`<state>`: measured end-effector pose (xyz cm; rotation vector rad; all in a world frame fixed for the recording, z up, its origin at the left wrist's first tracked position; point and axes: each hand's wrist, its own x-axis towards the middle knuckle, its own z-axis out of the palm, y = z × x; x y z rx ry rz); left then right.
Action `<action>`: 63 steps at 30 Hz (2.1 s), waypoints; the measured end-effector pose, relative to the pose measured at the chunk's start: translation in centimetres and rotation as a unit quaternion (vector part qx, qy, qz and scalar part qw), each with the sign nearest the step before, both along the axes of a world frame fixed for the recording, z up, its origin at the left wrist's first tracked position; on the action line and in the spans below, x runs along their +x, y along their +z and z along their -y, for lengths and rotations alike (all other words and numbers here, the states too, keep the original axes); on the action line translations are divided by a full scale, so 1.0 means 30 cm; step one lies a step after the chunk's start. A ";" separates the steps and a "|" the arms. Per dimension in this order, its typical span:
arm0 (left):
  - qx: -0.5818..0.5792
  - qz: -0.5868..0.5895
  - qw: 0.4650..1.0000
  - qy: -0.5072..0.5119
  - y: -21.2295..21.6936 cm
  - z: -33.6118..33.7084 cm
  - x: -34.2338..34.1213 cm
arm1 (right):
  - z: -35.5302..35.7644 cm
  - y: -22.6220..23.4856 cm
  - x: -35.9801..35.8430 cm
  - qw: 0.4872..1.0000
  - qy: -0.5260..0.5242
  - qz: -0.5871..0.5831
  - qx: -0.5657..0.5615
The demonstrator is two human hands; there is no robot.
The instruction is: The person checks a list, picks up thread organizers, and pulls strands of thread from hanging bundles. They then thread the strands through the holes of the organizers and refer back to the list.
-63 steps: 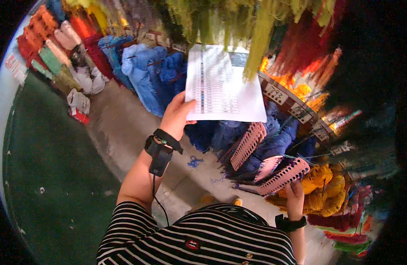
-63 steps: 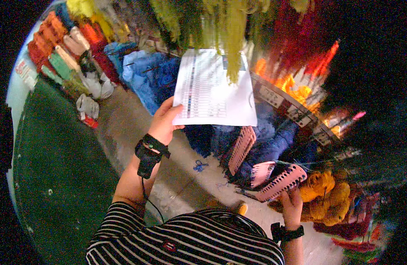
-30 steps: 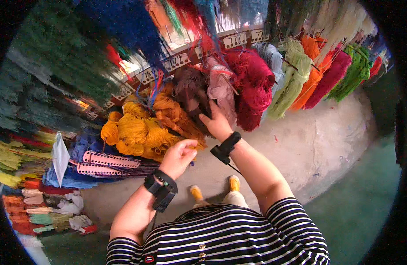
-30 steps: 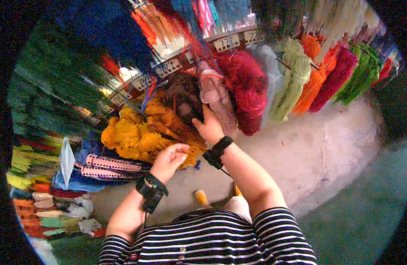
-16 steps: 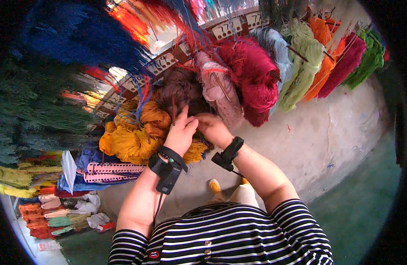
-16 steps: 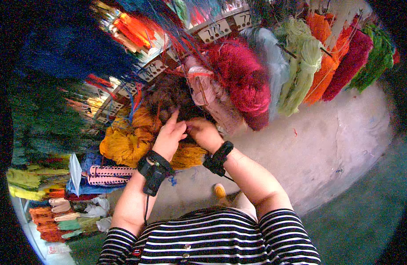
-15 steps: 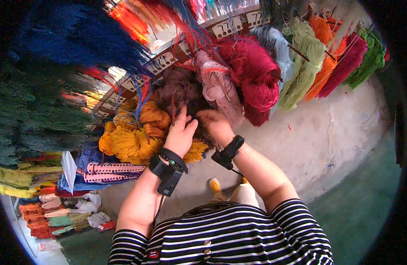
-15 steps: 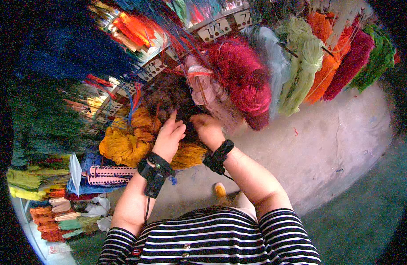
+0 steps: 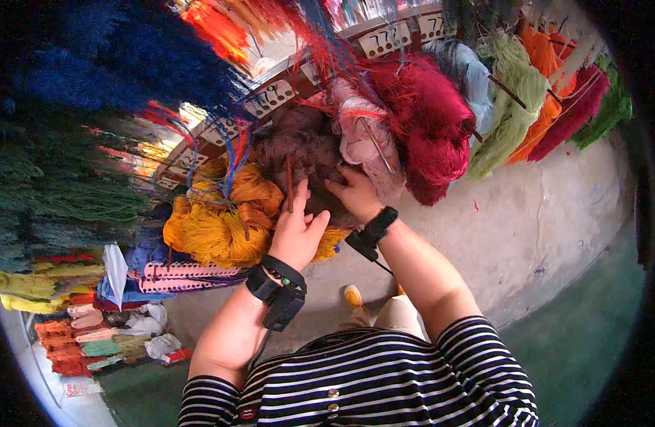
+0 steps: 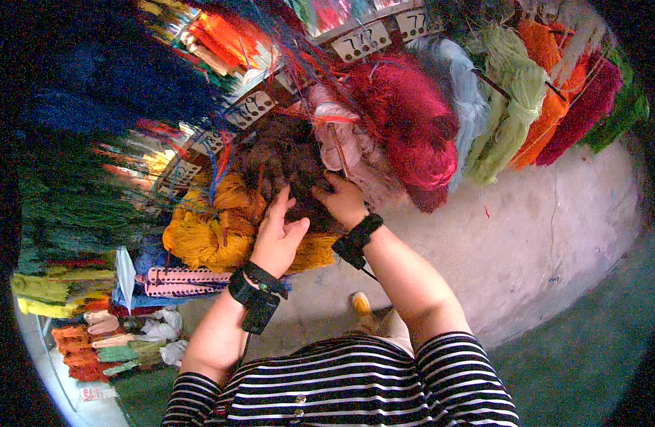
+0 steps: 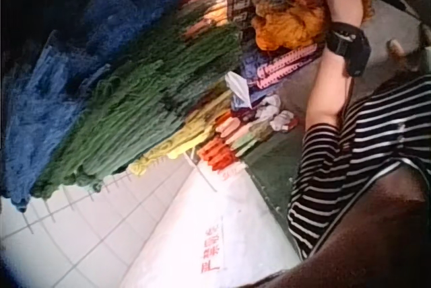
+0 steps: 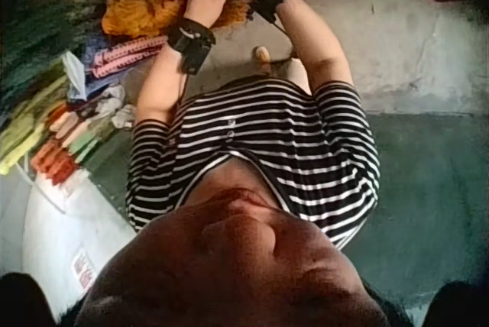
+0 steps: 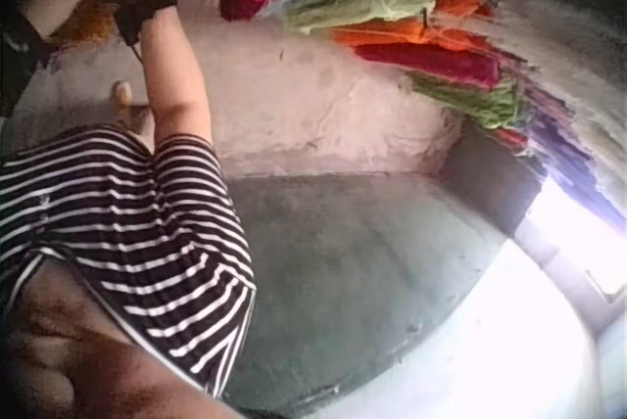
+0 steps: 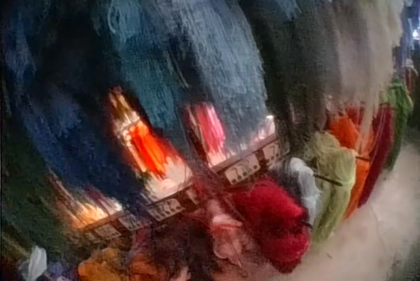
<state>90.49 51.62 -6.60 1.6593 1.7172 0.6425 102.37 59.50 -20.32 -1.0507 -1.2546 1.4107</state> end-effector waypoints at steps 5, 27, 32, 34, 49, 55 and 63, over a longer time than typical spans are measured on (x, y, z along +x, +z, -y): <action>0.009 -0.033 0.999 -0.014 0.014 0.009 -0.015 | 0.054 0.092 0.034 0.996 -0.010 0.074 0.042; 0.139 -0.122 0.975 0.121 -0.030 -0.035 0.031 | 0.181 0.196 0.154 0.998 0.056 0.028 -0.033; 0.135 -0.128 0.972 0.141 -0.046 -0.007 0.008 | 0.124 0.341 0.182 0.971 -0.140 0.011 0.194; 0.116 -0.100 0.981 0.121 -0.048 0.000 -0.012 | 0.069 0.310 0.111 0.971 -0.153 -0.007 0.184; 0.105 -0.057 0.980 0.161 0.041 0.030 -0.034 | 0.056 0.028 -0.075 0.984 -0.120 -0.092 -0.099; 0.098 -0.021 0.983 0.153 0.027 0.025 -0.037 | -0.111 0.014 -0.138 0.988 -0.009 0.002 0.156; 0.095 0.015 0.982 0.163 0.014 0.026 -0.038 | -0.087 -0.027 -0.015 0.986 0.013 0.036 0.164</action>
